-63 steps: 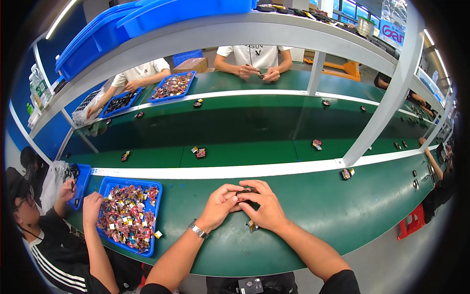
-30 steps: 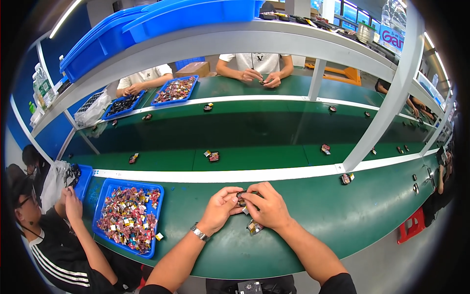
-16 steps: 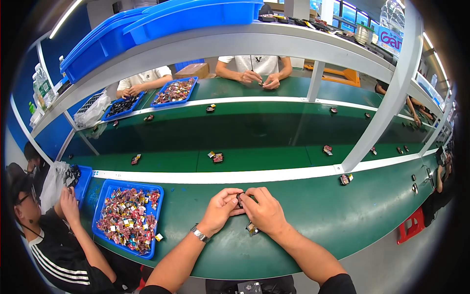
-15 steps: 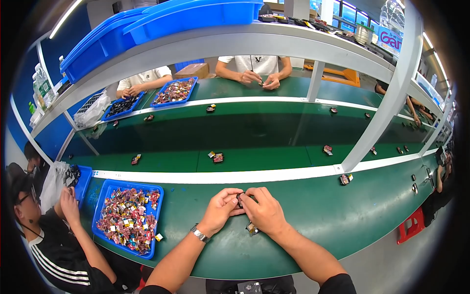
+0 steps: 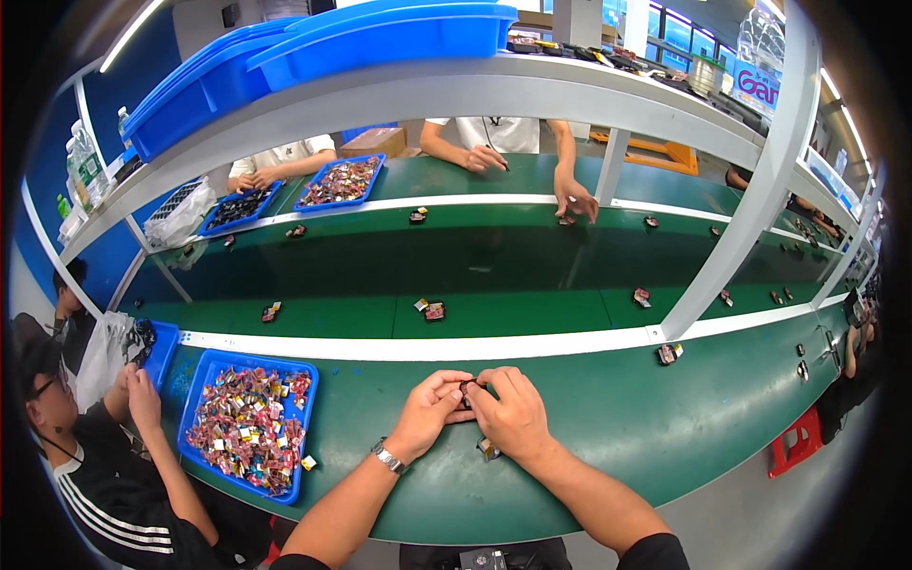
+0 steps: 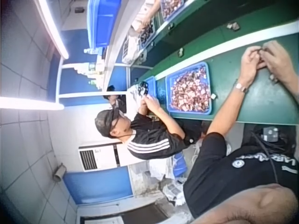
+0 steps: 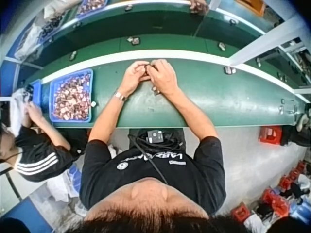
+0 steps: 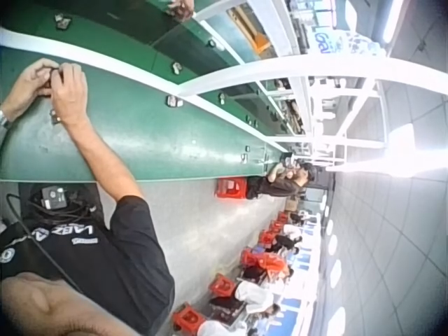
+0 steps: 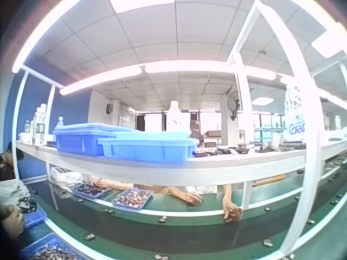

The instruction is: The recorder is assembling small electrical components on a production line, picking up pieces and fitting them together.

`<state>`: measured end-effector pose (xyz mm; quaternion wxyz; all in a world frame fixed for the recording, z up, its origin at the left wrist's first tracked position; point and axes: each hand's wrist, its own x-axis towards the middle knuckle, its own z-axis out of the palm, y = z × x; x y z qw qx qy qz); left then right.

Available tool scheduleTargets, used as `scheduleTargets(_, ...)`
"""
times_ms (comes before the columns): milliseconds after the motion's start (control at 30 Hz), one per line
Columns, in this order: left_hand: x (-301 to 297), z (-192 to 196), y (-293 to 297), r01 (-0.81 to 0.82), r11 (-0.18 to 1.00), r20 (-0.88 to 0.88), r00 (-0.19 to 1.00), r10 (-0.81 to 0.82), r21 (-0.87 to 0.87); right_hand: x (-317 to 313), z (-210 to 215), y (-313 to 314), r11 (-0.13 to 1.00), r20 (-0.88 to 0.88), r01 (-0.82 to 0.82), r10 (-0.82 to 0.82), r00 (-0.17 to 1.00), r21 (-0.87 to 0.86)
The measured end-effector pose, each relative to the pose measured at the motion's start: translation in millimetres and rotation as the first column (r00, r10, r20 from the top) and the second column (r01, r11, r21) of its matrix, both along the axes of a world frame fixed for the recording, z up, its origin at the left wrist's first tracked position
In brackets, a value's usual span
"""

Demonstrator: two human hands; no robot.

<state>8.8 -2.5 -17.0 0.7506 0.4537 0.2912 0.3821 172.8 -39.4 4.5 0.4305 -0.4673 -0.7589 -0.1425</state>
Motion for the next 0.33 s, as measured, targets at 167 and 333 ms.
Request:
scheduleTargets(167,0.4,2.0,-0.6,0.002,1.0,0.003,1.0,-0.002,-0.013,-1.6,-2.7,-0.8,1.0,-0.045,-0.008,0.007,0.999,-0.022)
scheduleTargets(333,0.7,-3.1,0.4,-0.027,0.998,-0.109,0.994,0.033,0.063,-0.9,-1.7,-2.0,0.988,-0.18,-0.102,0.08,0.98,-0.114)
